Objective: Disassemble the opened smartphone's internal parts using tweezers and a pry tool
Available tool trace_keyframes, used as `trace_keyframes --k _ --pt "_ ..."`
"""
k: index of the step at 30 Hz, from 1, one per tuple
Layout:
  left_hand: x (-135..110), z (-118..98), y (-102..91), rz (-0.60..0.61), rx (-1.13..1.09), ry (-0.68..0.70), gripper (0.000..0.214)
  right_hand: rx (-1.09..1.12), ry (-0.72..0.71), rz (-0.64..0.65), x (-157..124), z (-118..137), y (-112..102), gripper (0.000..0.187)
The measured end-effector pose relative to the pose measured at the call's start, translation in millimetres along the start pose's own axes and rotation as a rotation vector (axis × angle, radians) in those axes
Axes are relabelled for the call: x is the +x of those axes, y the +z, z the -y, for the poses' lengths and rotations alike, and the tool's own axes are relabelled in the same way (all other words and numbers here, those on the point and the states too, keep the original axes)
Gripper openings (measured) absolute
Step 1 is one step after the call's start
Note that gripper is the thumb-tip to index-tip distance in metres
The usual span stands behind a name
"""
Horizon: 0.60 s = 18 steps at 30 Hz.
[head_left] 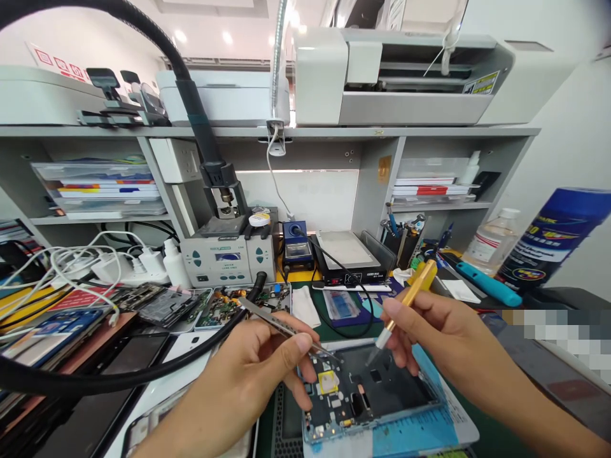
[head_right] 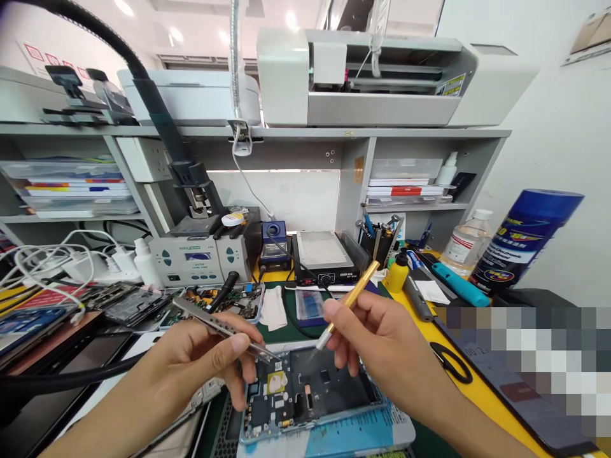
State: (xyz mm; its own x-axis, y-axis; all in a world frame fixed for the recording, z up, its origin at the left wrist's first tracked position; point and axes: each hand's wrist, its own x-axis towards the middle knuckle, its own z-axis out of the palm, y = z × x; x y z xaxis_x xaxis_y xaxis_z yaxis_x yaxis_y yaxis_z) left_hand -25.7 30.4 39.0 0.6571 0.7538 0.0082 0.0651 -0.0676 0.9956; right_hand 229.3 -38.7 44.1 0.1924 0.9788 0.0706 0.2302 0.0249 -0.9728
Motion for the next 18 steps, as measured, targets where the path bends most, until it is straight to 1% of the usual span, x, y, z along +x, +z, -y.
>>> trace_keyframes --k 4,8,10,13,18 --pt "-3 3 4.4 0.058 0.003 -0.025 0.041 0.021 0.037 0.032 -2 -4 9 0.05" --pt "-7 6 10.4 0.068 0.051 -0.049 0.036 0.049 0.068 0.057 -7 -6 17 0.051" --pt "-7 7 15.1 0.059 0.053 -0.078 0.035 0.051 0.074 0.065 -10 -7 20 0.051" --pt "-4 7 23.2 0.015 0.052 -0.093 0.033 0.06 0.063 0.081 -14 -9 23 0.051" --pt "-1 5 32.1 -0.017 0.08 -0.094 0.029 0.104 0.081 0.046 -18 -11 25 0.039"
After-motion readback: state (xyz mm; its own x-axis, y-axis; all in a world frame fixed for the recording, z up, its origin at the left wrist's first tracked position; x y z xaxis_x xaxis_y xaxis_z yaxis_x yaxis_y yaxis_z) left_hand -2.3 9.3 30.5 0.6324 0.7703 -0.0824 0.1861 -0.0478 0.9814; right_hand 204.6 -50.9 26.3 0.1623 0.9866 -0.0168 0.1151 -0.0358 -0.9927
